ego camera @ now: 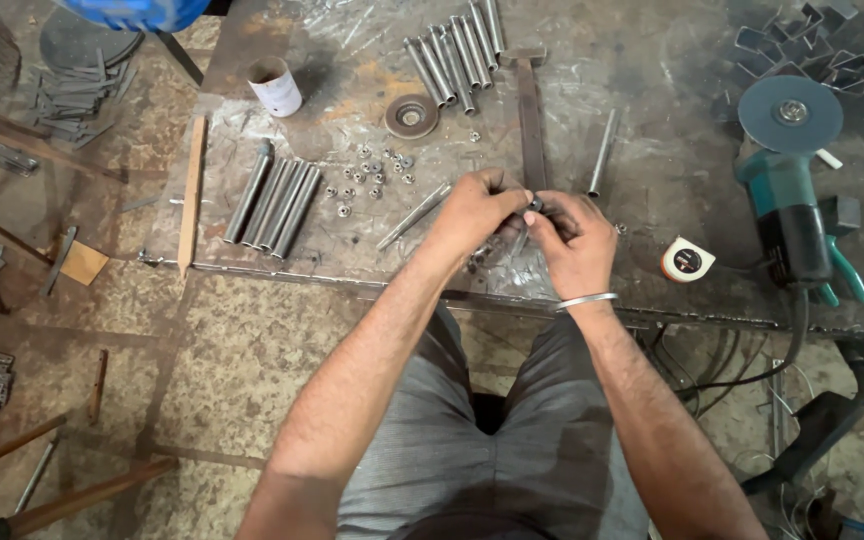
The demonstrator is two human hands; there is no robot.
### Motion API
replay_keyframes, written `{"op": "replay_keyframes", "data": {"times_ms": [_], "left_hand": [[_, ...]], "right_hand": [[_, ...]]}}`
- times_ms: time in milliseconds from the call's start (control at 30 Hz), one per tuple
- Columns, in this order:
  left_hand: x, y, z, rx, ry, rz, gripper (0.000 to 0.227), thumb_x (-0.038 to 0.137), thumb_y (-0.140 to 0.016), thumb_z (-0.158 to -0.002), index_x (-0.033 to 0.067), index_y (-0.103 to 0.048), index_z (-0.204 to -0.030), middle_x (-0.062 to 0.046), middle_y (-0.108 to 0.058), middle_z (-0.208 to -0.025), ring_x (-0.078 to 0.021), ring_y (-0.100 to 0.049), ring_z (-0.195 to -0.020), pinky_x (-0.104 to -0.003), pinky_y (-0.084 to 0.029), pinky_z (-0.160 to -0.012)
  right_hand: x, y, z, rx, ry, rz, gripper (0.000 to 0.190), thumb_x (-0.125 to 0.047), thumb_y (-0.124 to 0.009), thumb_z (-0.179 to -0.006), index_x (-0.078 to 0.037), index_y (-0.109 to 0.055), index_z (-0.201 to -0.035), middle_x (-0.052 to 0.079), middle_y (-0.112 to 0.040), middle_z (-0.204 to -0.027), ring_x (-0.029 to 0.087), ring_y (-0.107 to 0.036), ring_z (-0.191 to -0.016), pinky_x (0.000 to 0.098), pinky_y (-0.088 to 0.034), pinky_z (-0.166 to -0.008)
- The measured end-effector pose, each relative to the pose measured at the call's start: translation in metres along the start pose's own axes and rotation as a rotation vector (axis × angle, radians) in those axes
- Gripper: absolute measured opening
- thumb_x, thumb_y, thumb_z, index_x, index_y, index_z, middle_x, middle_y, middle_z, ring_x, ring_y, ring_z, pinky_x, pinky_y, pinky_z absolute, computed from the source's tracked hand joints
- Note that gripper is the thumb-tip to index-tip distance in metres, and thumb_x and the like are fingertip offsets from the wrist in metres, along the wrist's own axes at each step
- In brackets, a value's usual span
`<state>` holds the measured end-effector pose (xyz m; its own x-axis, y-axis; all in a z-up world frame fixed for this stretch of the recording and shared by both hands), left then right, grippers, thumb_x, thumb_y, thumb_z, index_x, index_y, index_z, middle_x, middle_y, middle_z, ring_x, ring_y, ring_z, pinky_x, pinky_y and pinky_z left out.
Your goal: Welding and assembling small metal tubes on a workshop table.
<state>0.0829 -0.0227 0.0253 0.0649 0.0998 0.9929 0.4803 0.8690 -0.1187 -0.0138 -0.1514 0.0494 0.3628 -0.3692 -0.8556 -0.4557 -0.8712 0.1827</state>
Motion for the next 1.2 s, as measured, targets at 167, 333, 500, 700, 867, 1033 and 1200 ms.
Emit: {"op": "replay_keyframes", "data": {"times_ms": [167,333,500,700,867,1033,1200], "left_hand": [[0.0,0.0,-0.001,0.014,-0.018,-0.06,0.013,0.008,-0.071,-0.089,-0.0018,-0.065,-0.083,-0.006,-0.067,-0.068,-0.0109,-0.06,-0.054,-0.026,-0.047,-0.048],[0.008,-0.003,0.003,0.005,-0.059,-0.162,0.011,0.011,-0.072,-0.087,0.0014,-0.069,-0.089,-0.003,-0.066,-0.068,-0.0098,-0.061,-0.055,-0.028,-0.048,-0.049],[0.006,-0.002,0.007,0.021,-0.017,-0.197,0.013,0.012,-0.074,-0.089,0.0001,-0.07,-0.09,-0.004,-0.067,-0.069,-0.0092,-0.06,-0.057,-0.027,-0.048,-0.051],[-0.006,0.001,0.003,0.004,0.029,-0.015,0.01,0.008,-0.072,-0.091,0.0005,-0.066,-0.089,-0.003,-0.066,-0.07,-0.0089,-0.06,-0.056,-0.026,-0.049,-0.052],[-0.004,-0.002,0.001,0.002,0.013,0.017,0.012,0.007,-0.072,-0.092,0.0007,-0.063,-0.086,-0.002,-0.067,-0.073,-0.0087,-0.06,-0.057,-0.026,-0.05,-0.052],[-0.003,-0.002,0.002,0.034,-0.013,0.008,0.012,0.007,-0.071,-0.091,0.0007,-0.064,-0.085,-0.004,-0.065,-0.069,-0.0093,-0.058,-0.055,-0.026,-0.048,-0.051],[0.001,-0.003,0.004,0.045,-0.045,0.012,0.009,0.008,-0.071,-0.09,0.0014,-0.066,-0.087,-0.004,-0.067,-0.071,-0.0094,-0.06,-0.057,-0.026,-0.049,-0.05]], "right_hand": [[0.011,-0.002,0.003,-0.008,-0.004,-0.011,0.023,-0.002,-0.08,-0.091,-0.001,-0.073,-0.113,0.004,-0.068,-0.1,0.007,-0.067,-0.084,0.0224,-0.055,-0.072],[0.014,0.013,0.027,0.039,-0.178,-0.114,0.05,-0.004,-0.08,-0.087,-0.003,-0.061,-0.133,0.004,-0.066,-0.106,0.008,-0.061,-0.079,0.0223,-0.05,-0.066],[0.034,0.109,0.114,0.183,-0.271,-0.011,0.053,-0.011,-0.079,-0.092,-0.002,-0.056,-0.139,0.005,-0.067,-0.115,0.008,-0.064,-0.09,0.0228,-0.054,-0.075],[0.149,0.302,0.262,0.626,-0.462,0.167,0.056,-0.017,-0.077,-0.096,0.0,-0.052,-0.143,0.005,-0.062,-0.109,0.014,-0.06,-0.089,0.0276,-0.052,-0.073],[0.237,0.43,0.344,0.777,-0.369,0.829,0.063,-0.017,-0.093,-0.1,0.009,-0.051,-0.139,0.014,-0.06,-0.122,0.026,-0.062,-0.103,0.037,-0.054,-0.088],[0.329,0.449,0.334,0.6,-0.759,0.56,0.065,-0.023,-0.089,-0.086,0.005,-0.056,-0.135,0.01,-0.069,-0.106,0.025,-0.064,-0.092,0.0363,-0.053,-0.078],[0.34,0.446,0.354,0.538,-1.034,0.143,0.048,-0.032,-0.084,-0.087,0.001,-0.063,-0.116,0.011,-0.067,-0.086,0.027,-0.063,-0.069,0.0416,-0.05,-0.06]]}}
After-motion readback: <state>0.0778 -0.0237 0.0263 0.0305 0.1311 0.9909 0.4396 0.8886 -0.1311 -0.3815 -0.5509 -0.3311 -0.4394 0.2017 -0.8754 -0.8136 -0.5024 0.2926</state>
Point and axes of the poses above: each hand's wrist, its own z-axis away from the middle knuckle, its own y-axis out of the back of the hand, x = y × z, the point moved 8 cm from there along -z, towards the middle knuckle
